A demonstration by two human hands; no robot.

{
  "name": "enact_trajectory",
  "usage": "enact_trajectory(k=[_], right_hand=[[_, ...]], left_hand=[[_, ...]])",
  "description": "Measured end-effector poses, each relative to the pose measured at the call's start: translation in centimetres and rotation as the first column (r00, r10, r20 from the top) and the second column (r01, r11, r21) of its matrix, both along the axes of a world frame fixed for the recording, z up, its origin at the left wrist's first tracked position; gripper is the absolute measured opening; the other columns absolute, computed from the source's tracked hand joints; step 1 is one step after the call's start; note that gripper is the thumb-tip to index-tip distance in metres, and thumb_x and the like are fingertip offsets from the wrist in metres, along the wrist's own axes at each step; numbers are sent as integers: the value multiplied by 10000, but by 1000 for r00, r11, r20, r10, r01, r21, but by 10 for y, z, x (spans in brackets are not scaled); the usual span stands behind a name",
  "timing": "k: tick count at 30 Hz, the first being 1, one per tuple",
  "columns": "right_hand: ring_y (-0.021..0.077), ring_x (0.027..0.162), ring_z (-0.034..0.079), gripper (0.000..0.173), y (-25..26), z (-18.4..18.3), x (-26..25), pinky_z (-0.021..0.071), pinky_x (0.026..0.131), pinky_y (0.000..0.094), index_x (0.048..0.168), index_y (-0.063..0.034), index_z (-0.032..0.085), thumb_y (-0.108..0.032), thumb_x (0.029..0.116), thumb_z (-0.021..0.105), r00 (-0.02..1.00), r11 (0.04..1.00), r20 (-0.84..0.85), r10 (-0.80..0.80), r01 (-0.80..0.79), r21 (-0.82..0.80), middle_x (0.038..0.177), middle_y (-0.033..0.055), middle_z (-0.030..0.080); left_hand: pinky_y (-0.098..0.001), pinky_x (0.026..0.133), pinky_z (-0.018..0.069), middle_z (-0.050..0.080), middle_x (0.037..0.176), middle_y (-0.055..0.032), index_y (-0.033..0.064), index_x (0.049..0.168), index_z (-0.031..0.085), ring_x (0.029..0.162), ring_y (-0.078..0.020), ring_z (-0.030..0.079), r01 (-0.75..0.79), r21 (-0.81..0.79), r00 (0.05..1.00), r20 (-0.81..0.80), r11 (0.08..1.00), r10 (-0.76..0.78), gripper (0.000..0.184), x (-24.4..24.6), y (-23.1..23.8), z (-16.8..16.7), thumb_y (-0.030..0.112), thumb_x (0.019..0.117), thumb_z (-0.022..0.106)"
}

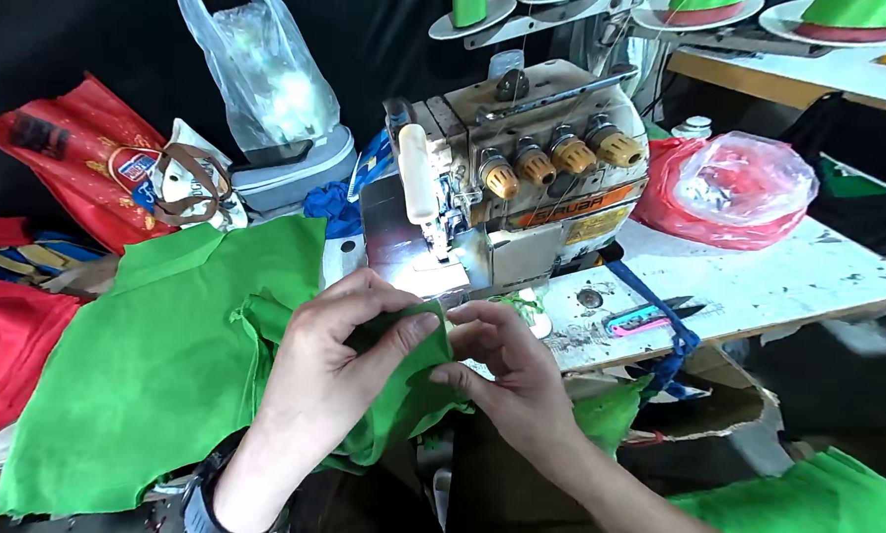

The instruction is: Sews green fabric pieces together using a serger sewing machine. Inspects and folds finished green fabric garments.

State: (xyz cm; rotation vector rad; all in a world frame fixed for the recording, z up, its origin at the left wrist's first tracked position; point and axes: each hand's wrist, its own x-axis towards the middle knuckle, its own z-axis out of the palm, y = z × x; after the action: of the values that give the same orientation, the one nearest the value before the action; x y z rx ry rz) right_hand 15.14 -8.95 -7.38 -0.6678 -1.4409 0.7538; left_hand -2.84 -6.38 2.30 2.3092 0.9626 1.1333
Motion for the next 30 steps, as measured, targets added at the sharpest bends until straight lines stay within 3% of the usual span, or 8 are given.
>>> enact_trajectory(k=[5, 10, 13, 17, 21, 24, 27, 30], right_hand=[[45, 855, 704, 295, -7, 0, 0, 600, 794, 186, 1238, -98, 628, -129, 954, 705, 999, 999, -2, -49, 49, -5, 953, -17, 724], [90, 932, 722, 521, 0, -18, -1, 620, 844, 258, 1375, -161, 511, -162, 918, 761, 998, 995, 9, 59, -58, -82, 1044, -14, 719], [64, 865, 722, 471, -7, -19, -4, 609, 800, 213, 1374, -130, 492, -104, 955, 706, 999, 997, 26, 31, -29, -70, 970, 0, 728], [18, 882, 701, 438, -15, -11, -4, 579, 834, 171, 1435, -88, 455, -139, 1027, 607, 998, 1000, 56, 7, -6, -20, 972, 5, 728], [32, 855, 708, 484, -11, -22, -3, 592, 800, 190, 1466, -129, 442, -150, 1018, 625, 1000, 992, 28, -3, 7, -125, 965, -12, 739], [27, 896, 711, 421, -19, -19, 0, 590, 814, 177, 1420, -79, 443, -173, 1038, 594, 999, 999, 51, -5, 7, -35, 1028, 24, 736], [28, 897, 701, 273, -10, -33, 3, 582, 814, 174, 1283, -30, 591, -109, 1023, 608, 996, 997, 74, -42, 46, -54, 1017, 51, 734], [11, 923, 684, 173, -4, -42, 8, 567, 840, 153, 1148, -8, 691, -70, 1012, 603, 996, 994, 76, -50, 57, -92, 1049, 49, 732]], left_hand=[[-141, 707, 548, 661, 909, 73, 125, 966, 749, 819, -11, 639, 9, -33, 1000, 27, 999, -8, 88, 1, 4, -2, 180, 958, 680], [-123, 747, 546, 689, 929, 79, 104, 1011, 733, 845, 24, 645, 25, 6, 999, -27, 1000, -25, 115, 3, 10, 0, 173, 984, 644], [-121, 752, 537, 682, 922, 77, 90, 1015, 727, 844, 29, 636, 20, 46, 999, -31, 999, -19, 120, 2, 15, 2, 167, 988, 640], [-105, 704, 522, 665, 907, 97, 91, 1035, 700, 787, 42, 614, 62, 3, 993, 98, 998, -62, 81, 3, 20, 1, 116, 985, 640], [-113, 600, 470, 658, 890, 76, 109, 1010, 729, 703, 16, 577, -3, -103, 999, 33, 995, 7, 94, 6, 33, -10, 158, 989, 652], [-113, 627, 491, 649, 866, 76, 121, 981, 746, 745, 12, 601, -41, -92, 999, 4, 995, 42, 104, 10, 37, -9, 185, 979, 665], [-133, 655, 507, 643, 859, 63, 124, 949, 744, 769, 13, 611, -139, 14, 984, -110, 990, 140, 113, 21, 47, -18, 206, 973, 670], [-330, 757, 495, 675, 875, 31, 129, 959, 764, 828, -80, 630, -203, 114, 949, -221, 972, 224, 163, 30, 60, -41, 241, 982, 647]])
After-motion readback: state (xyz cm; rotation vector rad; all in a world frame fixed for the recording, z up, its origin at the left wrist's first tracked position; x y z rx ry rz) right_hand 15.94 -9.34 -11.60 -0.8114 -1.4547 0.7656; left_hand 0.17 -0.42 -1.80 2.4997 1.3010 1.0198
